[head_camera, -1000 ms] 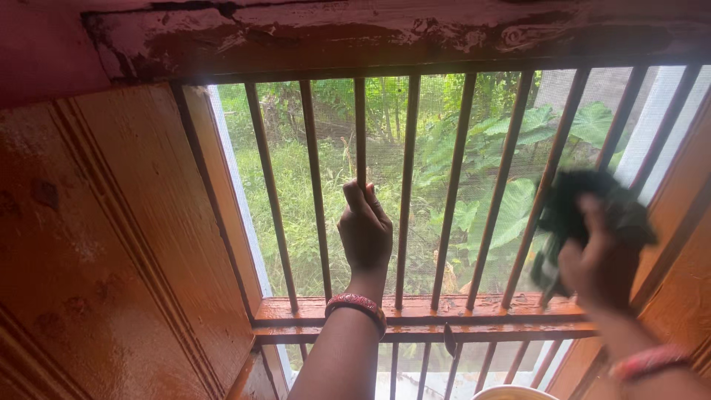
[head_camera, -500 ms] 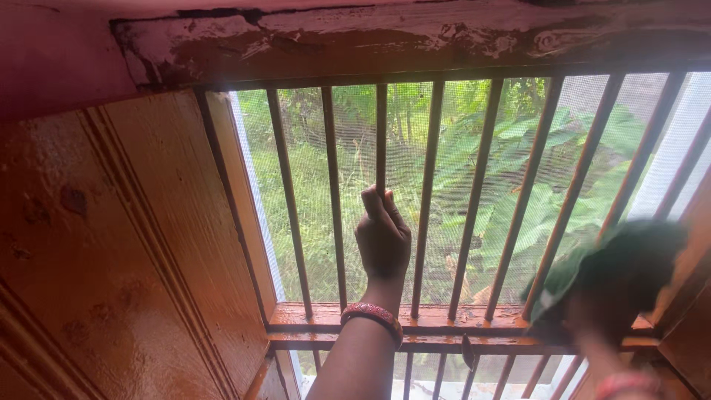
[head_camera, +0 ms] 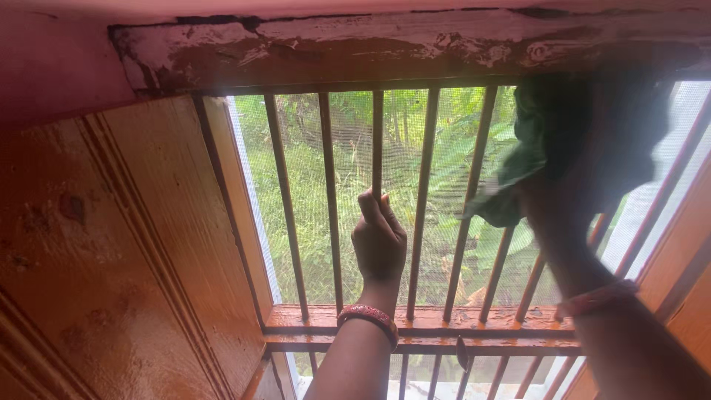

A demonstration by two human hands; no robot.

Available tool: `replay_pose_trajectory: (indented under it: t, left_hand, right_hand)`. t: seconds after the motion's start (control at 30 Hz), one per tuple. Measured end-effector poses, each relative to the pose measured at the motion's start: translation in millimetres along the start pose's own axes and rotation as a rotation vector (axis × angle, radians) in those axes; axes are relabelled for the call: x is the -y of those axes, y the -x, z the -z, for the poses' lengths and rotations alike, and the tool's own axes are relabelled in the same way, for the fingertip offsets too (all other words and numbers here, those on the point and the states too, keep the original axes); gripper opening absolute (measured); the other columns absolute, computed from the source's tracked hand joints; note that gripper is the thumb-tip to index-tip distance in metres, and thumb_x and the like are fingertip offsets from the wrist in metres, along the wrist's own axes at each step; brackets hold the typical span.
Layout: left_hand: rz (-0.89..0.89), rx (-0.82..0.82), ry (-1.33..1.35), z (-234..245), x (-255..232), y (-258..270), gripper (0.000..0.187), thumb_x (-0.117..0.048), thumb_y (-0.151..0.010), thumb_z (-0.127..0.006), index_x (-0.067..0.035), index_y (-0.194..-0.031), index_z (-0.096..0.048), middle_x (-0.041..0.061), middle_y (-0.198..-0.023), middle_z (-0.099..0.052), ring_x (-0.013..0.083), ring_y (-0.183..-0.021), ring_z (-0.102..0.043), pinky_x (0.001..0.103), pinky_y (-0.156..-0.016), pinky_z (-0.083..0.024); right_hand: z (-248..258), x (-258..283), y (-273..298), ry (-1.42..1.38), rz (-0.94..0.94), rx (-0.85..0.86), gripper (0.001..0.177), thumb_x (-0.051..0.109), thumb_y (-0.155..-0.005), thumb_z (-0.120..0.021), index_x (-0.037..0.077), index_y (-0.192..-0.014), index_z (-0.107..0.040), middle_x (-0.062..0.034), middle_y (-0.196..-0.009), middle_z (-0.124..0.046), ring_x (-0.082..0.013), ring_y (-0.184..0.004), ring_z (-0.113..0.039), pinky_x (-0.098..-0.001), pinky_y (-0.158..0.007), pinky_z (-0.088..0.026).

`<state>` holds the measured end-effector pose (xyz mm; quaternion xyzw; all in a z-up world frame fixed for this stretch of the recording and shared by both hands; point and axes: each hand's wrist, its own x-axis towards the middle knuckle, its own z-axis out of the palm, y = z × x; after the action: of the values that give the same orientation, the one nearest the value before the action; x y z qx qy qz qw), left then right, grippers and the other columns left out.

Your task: The person wipes the wooden frame and vertical metal bars of a window with a green cloth while holding onto the bars with the other hand.

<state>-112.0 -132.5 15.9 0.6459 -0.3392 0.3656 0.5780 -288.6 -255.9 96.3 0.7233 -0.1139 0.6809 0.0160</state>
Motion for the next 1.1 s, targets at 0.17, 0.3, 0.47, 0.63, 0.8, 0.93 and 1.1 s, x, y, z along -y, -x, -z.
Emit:
replay_pose_trajectory:
  t: [0.17,0.3,0.47,0.63,0.8,0.93,1.1]
  left_hand:
    - [-0.025,-0.027,0.021,2,1,-1,0.008,-0.015,-0.11,-0.043,-0.008,-0.114,-0.042,0.016,-0.062,-0.063,0.0386,-0.058,-0.069,0.046,-0.042,-0.048]
    - [-0.037,-0.019,0.048,3,3,2,0.008,-0.013,-0.109,-0.043,-0.008,-0.115,-0.042,0.017,-0.061,-0.062,0.0398,-0.057,-0.068,0.047,-0.04,-0.046]
    - [0.069,0.107,0.068,20,-7,4,0.011,-0.013,-0.11,-0.044,-0.004,-0.117,-0.044,0.023,-0.079,-0.064,0.0417,-0.072,-0.069,0.051,-0.055,-0.05]
    - [-0.331,-0.114,-0.022,83,-13,5,0.025,-0.011,-0.109,-0.042,0.001,-0.131,-0.044,0.021,-0.119,-0.06,0.0346,-0.117,-0.063,0.047,-0.106,-0.057]
    - [0.037,-0.211,-0.276,116,24,-36,0.032,-0.031,-0.105,-0.056,-0.003,-0.119,-0.052,0.017,-0.1,-0.067,0.0332,-0.103,-0.064,0.044,-0.087,-0.055]
    - [0.285,-0.039,-0.101,111,51,-42,0.021,-0.029,-0.111,-0.044,-0.009,-0.109,-0.049,0.013,-0.072,-0.067,0.0349,-0.07,-0.072,0.048,-0.056,-0.05]
    - [0.11,-0.097,-0.146,100,79,-43,0.016,-0.024,-0.11,-0.044,-0.01,-0.104,-0.042,0.013,-0.057,-0.06,0.0384,-0.054,-0.066,0.049,-0.043,-0.044]
  right_hand:
    - [-12,4,59,0.164,0.053,0.256,0.075,0.008,-0.082,-0.067,0.021,-0.155,-0.054,-0.0201,-0.152,-0.055,-0.0434,-0.141,-0.05,-0.0551,-0.12,-0.035]
    - [-5,-6,108,0.259,0.059,0.339,0.068,0.013,-0.078,-0.072,0.026,-0.143,-0.062,-0.0194,-0.132,-0.063,-0.0426,-0.126,-0.057,-0.0559,-0.113,-0.04]
    - [16,10,162,0.345,0.014,0.446,0.058,0.01,-0.06,-0.071,0.02,-0.117,-0.071,-0.0146,-0.112,-0.069,-0.0384,-0.114,-0.062,-0.0635,-0.108,-0.038]
    - [49,7,155,0.118,-0.102,0.427,0.052,0.006,-0.069,-0.066,0.016,-0.12,-0.069,-0.0158,-0.115,-0.065,-0.0369,-0.117,-0.06,-0.051,-0.106,-0.047]
    - [27,40,79,0.126,0.129,0.173,0.052,0.002,-0.076,-0.069,0.014,-0.127,-0.068,-0.0196,-0.123,-0.064,-0.0415,-0.121,-0.059,-0.0516,-0.105,-0.046]
    - [-33,78,17,-0.133,-0.007,0.102,0.05,0.01,-0.094,-0.065,0.017,-0.144,-0.062,-0.0175,-0.133,-0.065,-0.0389,-0.125,-0.063,-0.0498,-0.109,-0.048]
    - [-86,115,67,0.148,0.225,0.132,0.063,0.015,-0.089,-0.068,0.02,-0.15,-0.055,-0.0194,-0.143,-0.06,-0.046,-0.133,-0.051,-0.059,-0.113,-0.035]
